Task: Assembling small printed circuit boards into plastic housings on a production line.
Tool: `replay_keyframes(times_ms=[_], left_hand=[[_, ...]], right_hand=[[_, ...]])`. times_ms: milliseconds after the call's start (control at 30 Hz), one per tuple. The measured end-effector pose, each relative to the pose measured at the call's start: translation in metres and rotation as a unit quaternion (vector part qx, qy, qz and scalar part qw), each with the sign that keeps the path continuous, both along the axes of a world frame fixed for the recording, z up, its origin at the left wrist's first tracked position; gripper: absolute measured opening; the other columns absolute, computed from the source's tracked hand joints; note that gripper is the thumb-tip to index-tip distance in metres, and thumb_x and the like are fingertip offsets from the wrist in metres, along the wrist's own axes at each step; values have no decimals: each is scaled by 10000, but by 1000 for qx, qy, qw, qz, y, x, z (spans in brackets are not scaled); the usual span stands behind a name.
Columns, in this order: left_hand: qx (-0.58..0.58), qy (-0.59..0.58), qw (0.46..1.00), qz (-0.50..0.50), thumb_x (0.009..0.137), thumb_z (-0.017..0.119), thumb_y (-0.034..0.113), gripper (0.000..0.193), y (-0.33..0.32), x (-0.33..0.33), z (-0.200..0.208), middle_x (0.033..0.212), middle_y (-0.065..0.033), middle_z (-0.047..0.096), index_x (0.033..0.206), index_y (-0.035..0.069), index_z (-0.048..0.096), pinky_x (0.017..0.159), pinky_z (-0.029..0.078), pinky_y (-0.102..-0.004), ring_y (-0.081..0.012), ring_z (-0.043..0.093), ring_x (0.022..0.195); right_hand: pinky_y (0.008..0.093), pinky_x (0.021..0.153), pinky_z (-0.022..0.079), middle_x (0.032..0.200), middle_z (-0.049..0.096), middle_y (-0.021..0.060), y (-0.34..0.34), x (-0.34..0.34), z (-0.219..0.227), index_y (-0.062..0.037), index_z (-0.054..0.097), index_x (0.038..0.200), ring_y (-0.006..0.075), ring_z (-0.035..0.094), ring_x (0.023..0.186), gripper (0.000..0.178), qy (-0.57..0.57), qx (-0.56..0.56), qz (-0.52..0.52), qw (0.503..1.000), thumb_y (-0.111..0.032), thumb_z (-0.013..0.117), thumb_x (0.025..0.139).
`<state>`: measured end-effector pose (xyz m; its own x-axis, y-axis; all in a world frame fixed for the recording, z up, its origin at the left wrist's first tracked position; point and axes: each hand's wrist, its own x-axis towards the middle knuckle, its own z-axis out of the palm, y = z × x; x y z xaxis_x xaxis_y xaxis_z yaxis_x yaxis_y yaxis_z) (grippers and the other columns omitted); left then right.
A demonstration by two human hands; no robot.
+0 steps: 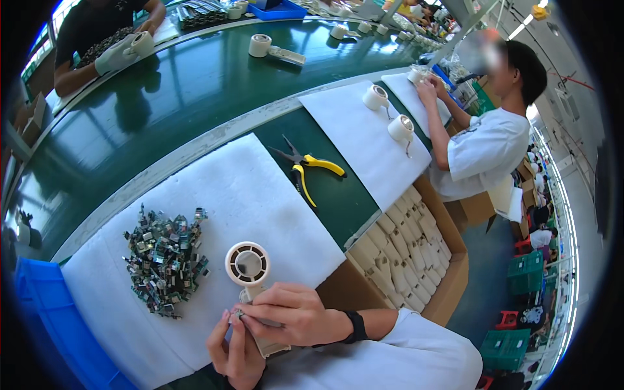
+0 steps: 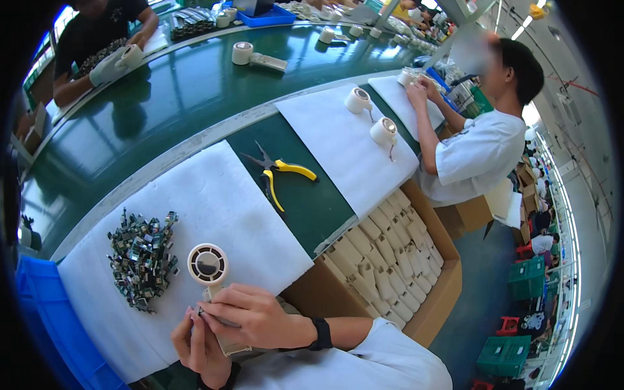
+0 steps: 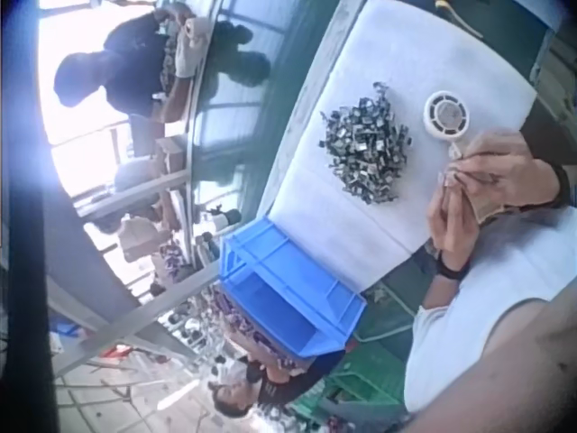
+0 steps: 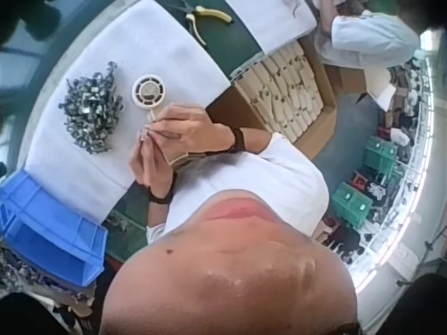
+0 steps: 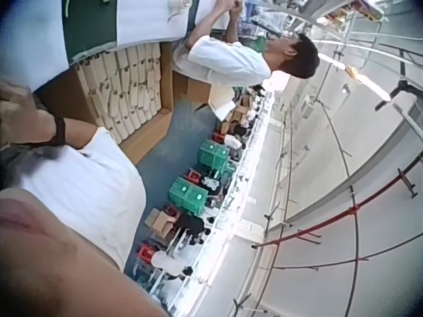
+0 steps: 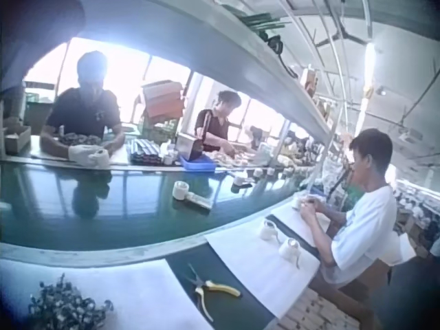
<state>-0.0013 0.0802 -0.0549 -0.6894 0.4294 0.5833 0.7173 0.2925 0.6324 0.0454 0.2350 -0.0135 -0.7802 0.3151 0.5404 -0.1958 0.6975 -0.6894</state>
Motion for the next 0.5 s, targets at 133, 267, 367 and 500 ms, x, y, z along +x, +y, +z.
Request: replay_keyframes(times_ms=[133, 267, 367, 500], left_hand=[[-2, 6, 1000, -5, 894, 649, -130, 290, 11, -3, -1, 1148, -236, 628, 1170, -49, 687, 841, 592, -411, -375, 678, 1000], [5, 7, 999, -44, 889, 652, -115, 293, 6, -5, -1, 1176, -241, 621, 1167, -31, 691, 841, 597, -414, -388, 670, 1020], [25, 11, 997, -72, 880, 671, -80, 279, 5, -10, -1, 1211, -248, 607, 1149, -14, 700, 860, 599, -408, -394, 655, 1060], [100, -3, 992, -73, 945, 654, -28, 297, 6, -15, 17, 1174, -194, 680, 1238, -1, 688, 844, 575, -388, -343, 695, 1003]], right_hand=[[271, 600, 542, 898, 687, 40, 7, -7, 0, -49, 748, 1152, 139, 646, 707, 365, 17, -49, -7, 999, -21, 797, 791], [270, 574, 509, 949, 693, 27, -3, 0, -5, -94, 734, 1193, 122, 596, 661, 370, -8, -99, -32, 995, -47, 786, 829], [243, 553, 472, 930, 698, 15, -11, 6, -10, -104, 734, 1198, 85, 548, 627, 367, -15, -102, -46, 994, -62, 792, 839], [218, 534, 418, 899, 705, 6, -11, 9, -14, -103, 736, 1189, 48, 486, 602, 341, -57, -125, -24, 990, -78, 796, 854]])
